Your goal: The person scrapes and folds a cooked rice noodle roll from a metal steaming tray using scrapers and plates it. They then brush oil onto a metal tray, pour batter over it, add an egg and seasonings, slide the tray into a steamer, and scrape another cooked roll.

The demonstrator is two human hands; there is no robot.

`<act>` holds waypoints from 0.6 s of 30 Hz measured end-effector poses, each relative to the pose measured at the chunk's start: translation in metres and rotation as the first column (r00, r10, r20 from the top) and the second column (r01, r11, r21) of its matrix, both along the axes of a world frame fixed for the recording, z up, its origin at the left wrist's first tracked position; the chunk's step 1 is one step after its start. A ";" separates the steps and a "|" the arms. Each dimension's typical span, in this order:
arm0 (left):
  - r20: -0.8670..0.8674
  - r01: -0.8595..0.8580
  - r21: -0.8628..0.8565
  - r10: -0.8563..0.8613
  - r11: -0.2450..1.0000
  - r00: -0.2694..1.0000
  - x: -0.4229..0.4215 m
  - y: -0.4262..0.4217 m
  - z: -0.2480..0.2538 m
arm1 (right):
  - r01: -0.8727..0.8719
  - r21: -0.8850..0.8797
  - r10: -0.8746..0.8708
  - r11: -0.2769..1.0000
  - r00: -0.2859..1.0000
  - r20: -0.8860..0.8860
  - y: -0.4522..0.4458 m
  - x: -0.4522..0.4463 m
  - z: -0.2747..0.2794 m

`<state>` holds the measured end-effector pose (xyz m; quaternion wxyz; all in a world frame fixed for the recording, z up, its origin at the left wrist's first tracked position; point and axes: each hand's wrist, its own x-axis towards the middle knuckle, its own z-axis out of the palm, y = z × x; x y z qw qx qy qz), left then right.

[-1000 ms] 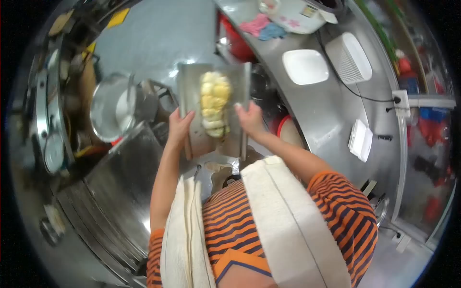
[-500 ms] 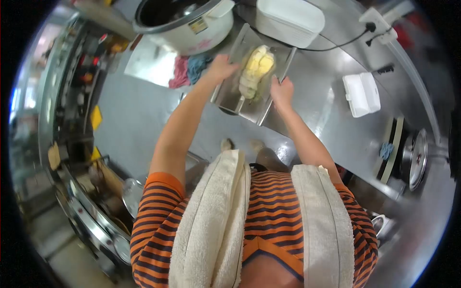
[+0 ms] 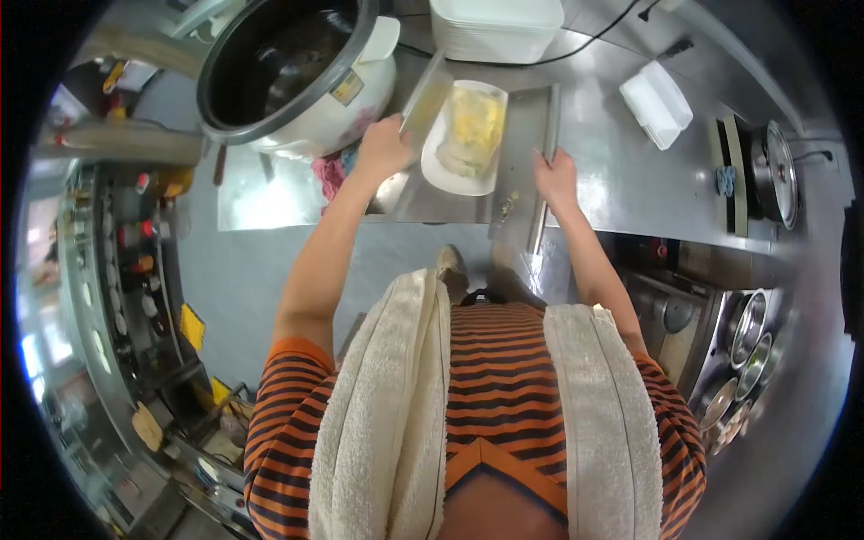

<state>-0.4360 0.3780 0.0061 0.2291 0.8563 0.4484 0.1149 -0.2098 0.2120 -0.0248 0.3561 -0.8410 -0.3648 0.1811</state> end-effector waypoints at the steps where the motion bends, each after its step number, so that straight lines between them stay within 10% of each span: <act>1: 0.017 0.025 -0.022 -0.025 0.999 1.000 0.002 -0.002 0.000 | 0.017 -0.004 -0.017 1.000 1.000 0.002 0.002 -0.006 -0.010; 5: 0.023 0.071 -0.027 -0.070 0.997 0.997 0.006 -0.005 0.001 | 0.071 -0.060 -0.076 0.996 0.993 -0.089 -0.007 -0.018 0.009; 8: 0.437 -0.001 -0.368 0.174 0.930 0.882 0.013 -0.013 -0.012 | 0.322 0.070 -0.277 0.944 0.890 -0.363 -0.029 -0.028 0.004; 9: 0.548 0.138 -0.667 0.356 0.733 0.757 0.026 -0.039 0.023 | 0.494 0.138 -0.367 0.858 0.780 -0.507 -0.039 -0.028 0.000; 10: 0.292 -0.121 -0.804 0.564 0.582 0.772 0.042 -0.059 0.045 | 0.506 0.131 -0.423 0.852 0.814 -0.398 -0.040 -0.035 0.005; 11: 0.333 0.102 -0.898 0.511 0.428 0.793 0.051 -0.062 0.036 | 0.528 0.119 -0.481 0.841 0.830 -0.282 -0.037 -0.041 0.010; 13: 0.439 0.366 -0.898 0.493 0.243 0.751 0.080 -0.085 0.015 | 0.370 0.122 -0.174 0.921 0.671 -0.721 -0.050 -0.037 0.080; 18: 0.476 0.511 -0.859 0.329 -0.024 0.815 0.146 -0.143 0.047 | 0.672 0.347 -0.157 0.654 0.570 -0.807 -0.118 0.011 0.087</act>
